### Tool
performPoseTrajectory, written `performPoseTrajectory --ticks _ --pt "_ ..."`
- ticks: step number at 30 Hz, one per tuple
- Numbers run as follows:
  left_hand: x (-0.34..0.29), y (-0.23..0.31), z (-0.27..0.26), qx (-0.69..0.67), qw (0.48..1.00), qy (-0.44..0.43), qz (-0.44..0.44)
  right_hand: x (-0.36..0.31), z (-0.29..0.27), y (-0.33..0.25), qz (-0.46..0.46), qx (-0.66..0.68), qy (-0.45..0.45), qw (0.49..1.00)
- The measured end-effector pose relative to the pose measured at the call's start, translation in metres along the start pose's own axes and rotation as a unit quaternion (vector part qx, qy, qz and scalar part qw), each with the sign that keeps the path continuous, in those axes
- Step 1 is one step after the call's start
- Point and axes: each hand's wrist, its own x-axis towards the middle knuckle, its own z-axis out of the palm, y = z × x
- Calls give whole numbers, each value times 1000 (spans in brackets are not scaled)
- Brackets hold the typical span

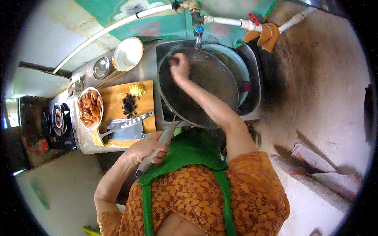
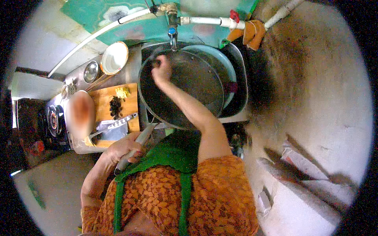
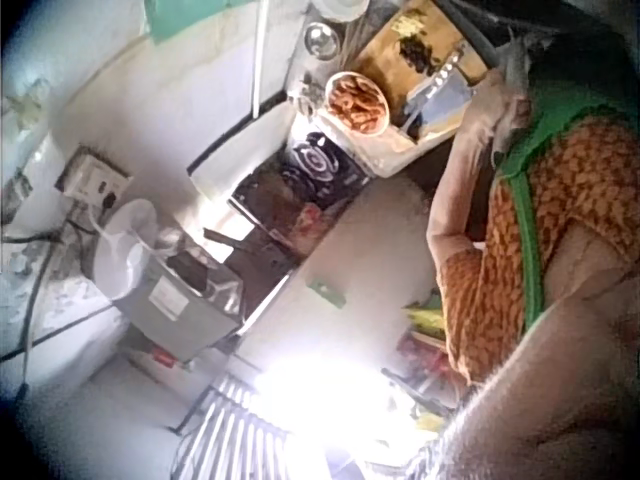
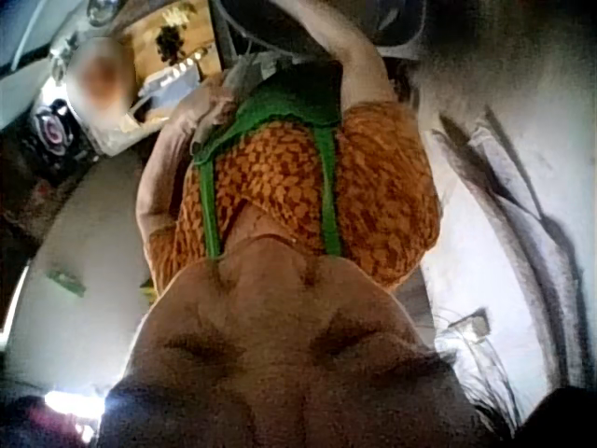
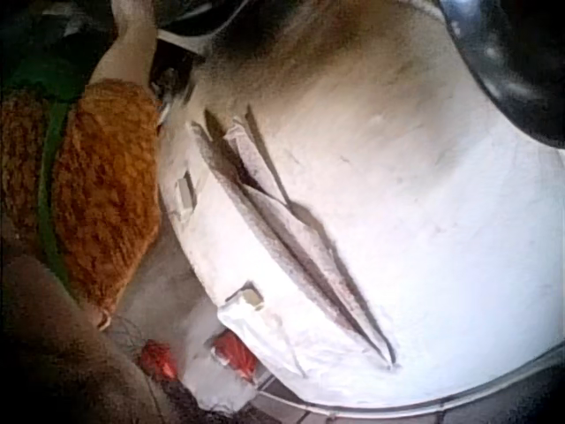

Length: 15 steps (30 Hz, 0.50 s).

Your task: The person prepares ingredients on a cutting board, stirs cooked shrimp in a wok with a spatula, transfers the shrimp to a plate, and سپس washes the wok in a sink.

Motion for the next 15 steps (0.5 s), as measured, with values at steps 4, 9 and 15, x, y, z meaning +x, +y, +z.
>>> performPoseTrajectory --ticks 4,9,15 --pt "2 -4 -5 -3 1000 -4 -10 -73 -54 -67 82 35 -213 973" --pt "-1 -1 4 12 999 33 -10 -74 -188 -87 159 -45 -556 814" --pt "-6 -1 5 4 999 33 0 4 -239 11 -60 -456 -586 667"
